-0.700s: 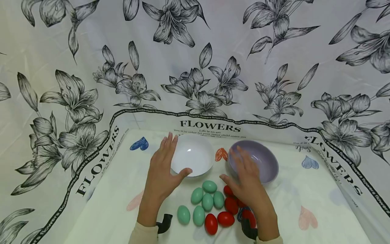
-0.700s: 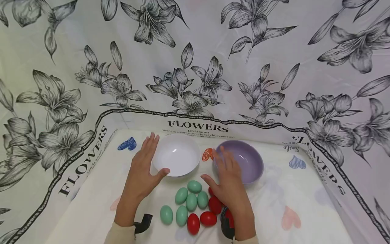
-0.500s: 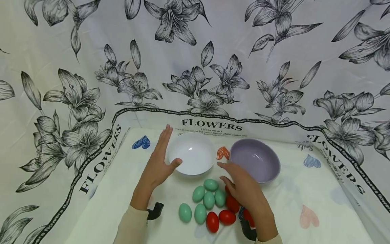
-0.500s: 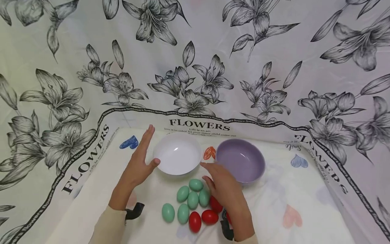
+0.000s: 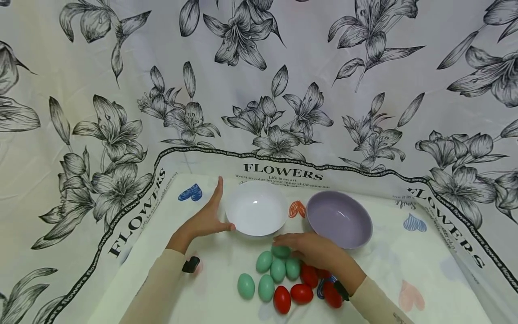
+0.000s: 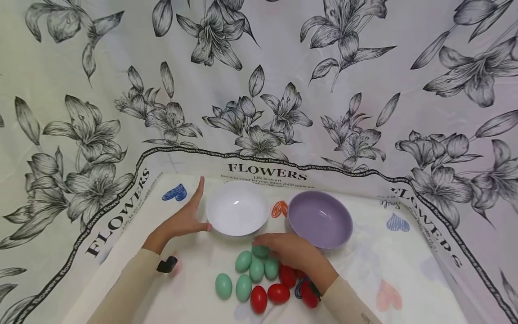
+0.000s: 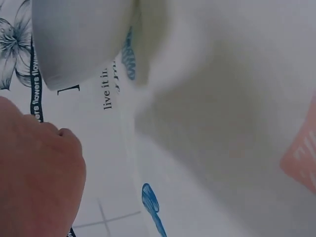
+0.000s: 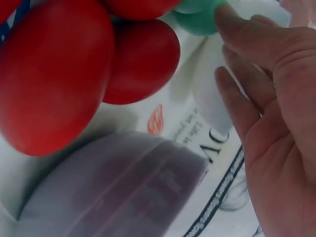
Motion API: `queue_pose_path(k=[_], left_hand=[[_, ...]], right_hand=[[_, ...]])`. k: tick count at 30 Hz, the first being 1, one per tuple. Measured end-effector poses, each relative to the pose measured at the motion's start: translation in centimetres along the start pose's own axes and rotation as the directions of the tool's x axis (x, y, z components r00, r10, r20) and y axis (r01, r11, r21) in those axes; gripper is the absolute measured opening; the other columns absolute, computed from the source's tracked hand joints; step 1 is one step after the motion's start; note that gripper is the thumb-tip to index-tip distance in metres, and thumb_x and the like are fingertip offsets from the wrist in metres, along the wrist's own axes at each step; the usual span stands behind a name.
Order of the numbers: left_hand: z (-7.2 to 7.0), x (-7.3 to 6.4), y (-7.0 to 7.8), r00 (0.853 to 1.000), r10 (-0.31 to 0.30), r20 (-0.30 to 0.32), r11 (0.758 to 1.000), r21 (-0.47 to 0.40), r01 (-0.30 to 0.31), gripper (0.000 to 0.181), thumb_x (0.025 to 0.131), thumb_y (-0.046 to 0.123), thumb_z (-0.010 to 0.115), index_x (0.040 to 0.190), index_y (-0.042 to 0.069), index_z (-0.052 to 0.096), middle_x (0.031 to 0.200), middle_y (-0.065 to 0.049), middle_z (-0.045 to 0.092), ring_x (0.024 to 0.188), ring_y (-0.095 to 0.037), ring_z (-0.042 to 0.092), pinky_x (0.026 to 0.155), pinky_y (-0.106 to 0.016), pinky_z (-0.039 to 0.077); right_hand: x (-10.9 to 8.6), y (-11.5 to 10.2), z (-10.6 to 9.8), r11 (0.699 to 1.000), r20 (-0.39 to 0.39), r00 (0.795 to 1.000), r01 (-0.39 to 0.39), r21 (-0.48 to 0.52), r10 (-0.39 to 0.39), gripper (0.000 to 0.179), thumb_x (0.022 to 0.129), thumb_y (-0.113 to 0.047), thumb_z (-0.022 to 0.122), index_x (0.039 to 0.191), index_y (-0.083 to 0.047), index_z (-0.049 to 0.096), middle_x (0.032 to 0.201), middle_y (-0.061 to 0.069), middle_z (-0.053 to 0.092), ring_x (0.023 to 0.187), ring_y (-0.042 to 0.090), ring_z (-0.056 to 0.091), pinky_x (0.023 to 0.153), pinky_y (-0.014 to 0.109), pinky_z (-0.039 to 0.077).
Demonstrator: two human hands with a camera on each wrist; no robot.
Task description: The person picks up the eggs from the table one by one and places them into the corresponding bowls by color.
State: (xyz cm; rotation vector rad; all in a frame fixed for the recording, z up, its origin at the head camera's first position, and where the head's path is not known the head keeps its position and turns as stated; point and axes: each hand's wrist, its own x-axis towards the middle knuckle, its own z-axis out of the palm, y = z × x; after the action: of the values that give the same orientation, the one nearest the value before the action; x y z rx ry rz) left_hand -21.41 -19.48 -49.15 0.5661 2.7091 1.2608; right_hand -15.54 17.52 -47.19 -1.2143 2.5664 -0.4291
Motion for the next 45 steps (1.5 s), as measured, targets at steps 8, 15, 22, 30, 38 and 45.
queue_pose_path(k=[8, 15, 22, 30, 38, 45], left_hand=[[1.5, 1.2, -1.9, 0.995, 0.023, 0.095, 1.0, 0.005, -0.024, 0.169, 0.059, 0.063, 0.099, 0.161, 0.032, -0.032, 0.175, -0.003, -0.023, 0.163, -0.037, -0.001, 0.126, -0.061, 0.019], [1.9, 1.2, -2.5, 0.99, -0.015, 0.14, 1.0, 0.007, 0.015, 0.168, 0.06, 0.065, 0.098, 0.162, 0.031, -0.031, 0.174, 0.0, -0.024, 0.163, -0.033, -0.002, 0.128, -0.056, 0.018], [1.9, 1.5, -2.3, 0.988, 0.004, 0.154, 1.0, -0.012, -0.002, 0.16, 0.063, 0.062, 0.098, 0.167, 0.034, -0.02, 0.177, 0.002, -0.014, 0.164, -0.032, 0.003, 0.127, -0.057, 0.021], [2.1, 1.8, -2.1, 0.988, -0.022, 0.152, 1.0, 0.004, 0.022, 0.161, 0.06, 0.067, 0.097, 0.165, 0.038, -0.022, 0.177, 0.003, -0.014, 0.164, -0.032, 0.006, 0.126, -0.058, 0.024], [1.9, 2.0, -2.2, 0.989, -0.023, 0.146, 1.0, 0.008, 0.022, 0.161, 0.061, 0.067, 0.097, 0.166, 0.037, -0.022, 0.177, 0.003, -0.014, 0.163, -0.034, 0.006, 0.126, -0.059, 0.024], [1.9, 2.0, -2.4, 0.988, -0.031, 0.149, 0.999, -0.021, 0.035, 0.16, 0.061, 0.067, 0.097, 0.166, 0.039, -0.021, 0.177, 0.004, -0.014, 0.163, -0.035, 0.007, 0.125, -0.061, 0.024]], right_hand=[[1.3, 0.5, 1.2, 0.995, 0.1, 0.993, 0.075, -0.065, -0.069, 0.067, 0.096, -0.004, 0.077, 0.154, -0.03, 0.058, 0.156, -0.017, 0.054, 0.138, 0.011, 0.058, 0.11, 0.034, 0.052], [1.9, 0.5, 1.8, 0.98, 0.081, 0.994, 0.086, -0.177, -0.072, 0.065, 0.092, -0.007, 0.081, 0.151, -0.025, 0.061, 0.148, -0.011, 0.063, 0.131, 0.01, 0.063, 0.107, 0.029, 0.053], [1.7, 1.2, 1.7, 1.0, 0.066, 0.998, -0.007, 0.016, 0.006, 0.061, 0.09, -0.022, 0.086, 0.147, -0.024, 0.064, 0.142, -0.012, 0.066, 0.127, 0.009, 0.064, 0.108, 0.032, 0.053], [-0.3, 0.8, 0.1, 0.959, -0.019, 0.997, -0.065, 0.277, 0.073, 0.064, 0.088, -0.031, 0.088, 0.147, -0.035, 0.063, 0.137, -0.023, 0.065, 0.125, 0.003, 0.062, 0.109, 0.038, 0.053], [0.3, -0.8, -3.0, 0.919, -0.19, 0.979, 0.001, 0.395, 0.081, 0.068, 0.087, -0.042, 0.086, 0.149, -0.03, 0.062, 0.14, -0.017, 0.066, 0.123, 0.007, 0.067, 0.107, 0.039, 0.055], [5.4, -1.9, -4.8, 0.916, -0.411, 0.894, 0.003, 0.401, 0.177, 0.068, 0.085, -0.036, 0.09, 0.147, -0.023, 0.064, 0.135, -0.007, 0.072, 0.117, 0.015, 0.073, 0.101, 0.042, 0.059]])
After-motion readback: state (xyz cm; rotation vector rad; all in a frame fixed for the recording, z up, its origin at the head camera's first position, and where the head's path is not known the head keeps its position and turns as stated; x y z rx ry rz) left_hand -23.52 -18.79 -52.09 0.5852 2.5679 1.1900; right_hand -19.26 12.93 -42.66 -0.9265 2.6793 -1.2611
